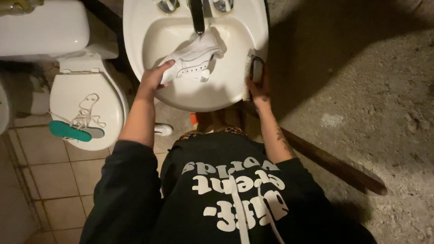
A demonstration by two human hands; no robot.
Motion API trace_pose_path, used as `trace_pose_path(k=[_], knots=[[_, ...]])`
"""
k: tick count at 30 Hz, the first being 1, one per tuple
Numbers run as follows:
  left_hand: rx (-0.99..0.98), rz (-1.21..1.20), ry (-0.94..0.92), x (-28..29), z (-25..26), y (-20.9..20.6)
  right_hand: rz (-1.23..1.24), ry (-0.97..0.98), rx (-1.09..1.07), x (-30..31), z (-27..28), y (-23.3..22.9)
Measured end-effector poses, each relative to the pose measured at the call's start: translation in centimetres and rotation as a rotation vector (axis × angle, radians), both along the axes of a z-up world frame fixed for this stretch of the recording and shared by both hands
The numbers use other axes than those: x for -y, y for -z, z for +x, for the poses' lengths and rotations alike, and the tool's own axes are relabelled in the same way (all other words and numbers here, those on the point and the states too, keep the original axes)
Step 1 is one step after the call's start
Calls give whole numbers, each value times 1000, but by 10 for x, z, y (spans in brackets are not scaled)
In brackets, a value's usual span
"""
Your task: Cleaning a white sneaker using a brush and water in a bathroom sink.
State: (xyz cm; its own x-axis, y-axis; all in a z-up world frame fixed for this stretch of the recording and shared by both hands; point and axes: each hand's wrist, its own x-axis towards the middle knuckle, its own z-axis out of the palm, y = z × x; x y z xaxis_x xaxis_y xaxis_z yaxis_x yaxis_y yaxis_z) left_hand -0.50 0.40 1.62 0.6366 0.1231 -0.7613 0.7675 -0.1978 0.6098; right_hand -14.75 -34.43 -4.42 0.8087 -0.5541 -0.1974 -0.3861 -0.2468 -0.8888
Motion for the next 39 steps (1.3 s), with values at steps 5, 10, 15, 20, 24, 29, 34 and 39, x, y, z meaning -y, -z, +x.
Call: trace_pose_path(k=[5, 10, 15, 20, 24, 29, 34, 39], knots=[[36, -18, -19, -15, -14, -12, 35, -46, -44, -15, 16, -9], [84, 61, 45, -17, -26, -18, 32, -78, -35, -21, 30, -46], [18, 317, 462, 18, -46, -69, 49, -448, -50, -33, 35, -69], [144, 275, 439, 19, -56, -37, -52, -582, -183, -80, 50, -115], [241, 616, 835, 23, -57, -8, -124, -728, -21, -76, 66, -98], [492, 528, 729, 38, -75, 2, -242, -882, -1, -109, 77, -111], [682, 492, 550, 43, -79, 22, -271, -922, -60, -125, 68, -130], [546, 598, 631, 60, -88, 12, -153, -872, 31, -104, 80, -105]])
